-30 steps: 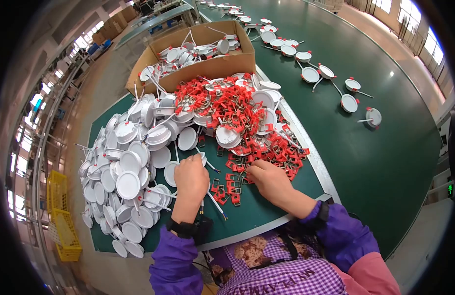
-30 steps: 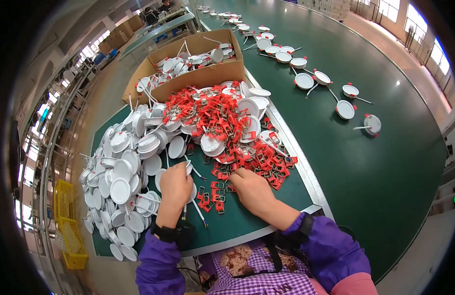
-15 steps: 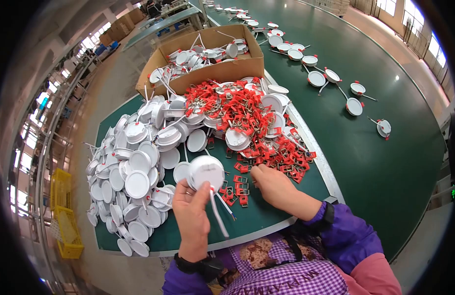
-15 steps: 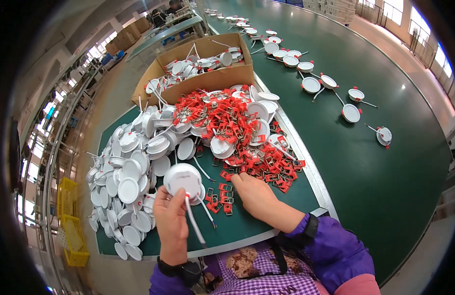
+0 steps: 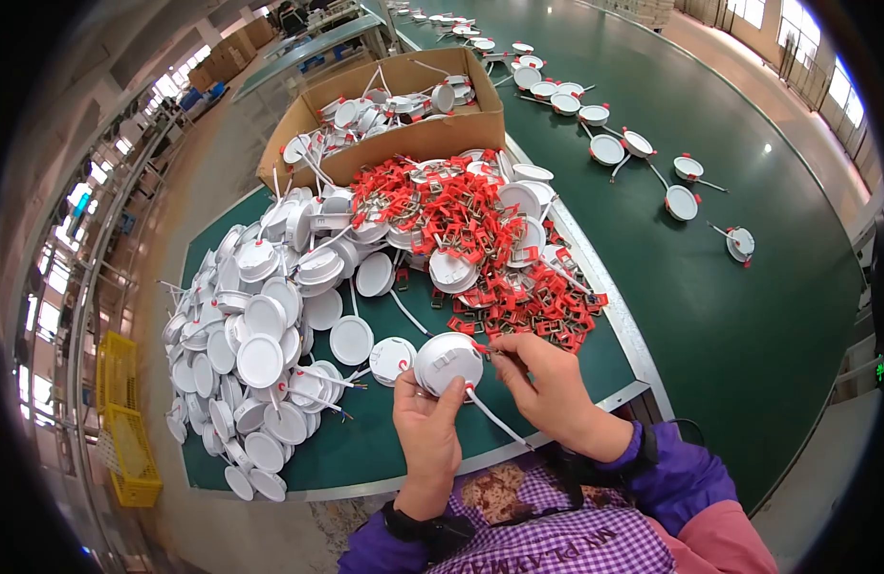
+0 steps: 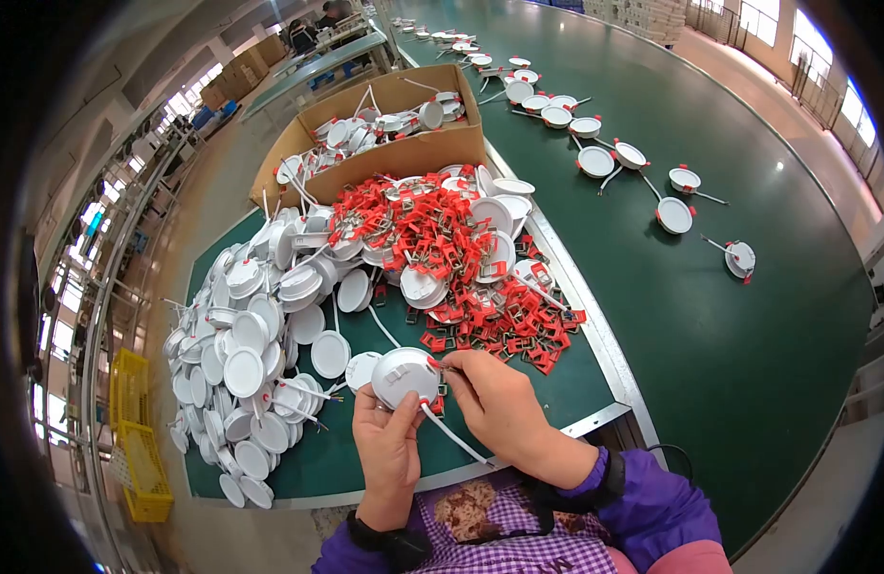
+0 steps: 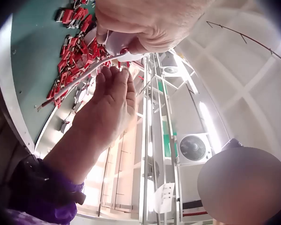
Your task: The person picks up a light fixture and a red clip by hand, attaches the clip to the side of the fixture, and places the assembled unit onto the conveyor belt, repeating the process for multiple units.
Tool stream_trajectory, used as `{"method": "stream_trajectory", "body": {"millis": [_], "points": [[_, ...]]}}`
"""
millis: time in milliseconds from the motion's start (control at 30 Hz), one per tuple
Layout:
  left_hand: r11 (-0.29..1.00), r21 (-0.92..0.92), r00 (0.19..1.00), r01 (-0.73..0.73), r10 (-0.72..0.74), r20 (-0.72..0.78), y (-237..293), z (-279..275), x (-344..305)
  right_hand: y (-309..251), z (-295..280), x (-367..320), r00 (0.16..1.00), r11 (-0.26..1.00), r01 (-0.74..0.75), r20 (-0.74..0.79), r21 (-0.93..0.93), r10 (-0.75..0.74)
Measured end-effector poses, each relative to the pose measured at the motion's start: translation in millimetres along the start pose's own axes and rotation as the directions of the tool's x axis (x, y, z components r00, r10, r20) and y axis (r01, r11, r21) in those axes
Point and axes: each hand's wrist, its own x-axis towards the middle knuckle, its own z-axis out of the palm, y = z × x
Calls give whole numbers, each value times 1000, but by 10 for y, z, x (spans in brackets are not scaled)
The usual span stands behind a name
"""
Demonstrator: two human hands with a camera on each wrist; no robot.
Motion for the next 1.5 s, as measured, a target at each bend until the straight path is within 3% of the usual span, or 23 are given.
{"method": "stream_trajectory", "body": {"millis": [267,467,667,767,800,867,1000,1133,1233,1267,1300,1333,1400,1467,1500], "points": [[984,128,991,-126,119,63,-57,56,-47,-8,7,-88,1000,1000,3,8,25,-3],[976,184,987,-116,93,130,-31,48,-66,2,-23,-93,1000,999,17,-9,-44,-17],[989,137,986,-55,33,163,-3,16,-85,32,-106,-36,1000,1000,-13,26,26,12],[998,67,984,17,-28,174,75,7,-73,44,-191,62,953,931,-269,208,246,221],[998,65,984,18,-29,174,112,12,-64,16,-227,114,953,931,-270,208,244,221],[999,35,979,20,-27,202,188,26,-64,-93,-318,200,855,789,-478,411,386,317],[1000,14,978,1,-4,208,320,89,-73,-196,-340,267,882,836,-400,406,376,240],[995,87,973,-58,37,227,296,47,-107,-123,-300,294,856,824,-452,425,342,293],[993,122,981,-1,-23,194,275,-27,-78,2,-276,297,765,786,-545,556,291,324],[967,247,964,69,-128,233,314,-47,-49,19,-253,280,762,785,-548,559,289,326],[920,368,937,131,-236,256,355,-70,-29,35,-225,251,790,846,-462,557,266,256],[921,366,939,132,-235,252,408,-92,-10,37,-207,238,812,898,-366,555,243,181],[855,496,875,149,-348,337,537,-143,56,40,-200,296,785,874,-380,606,302,132],[862,491,880,128,-327,344,615,-292,78,158,-182,379,786,928,-354,576,118,226],[913,393,934,109,-229,275,653,-366,82,216,-176,404,858,989,-98,494,-112,141]]}}
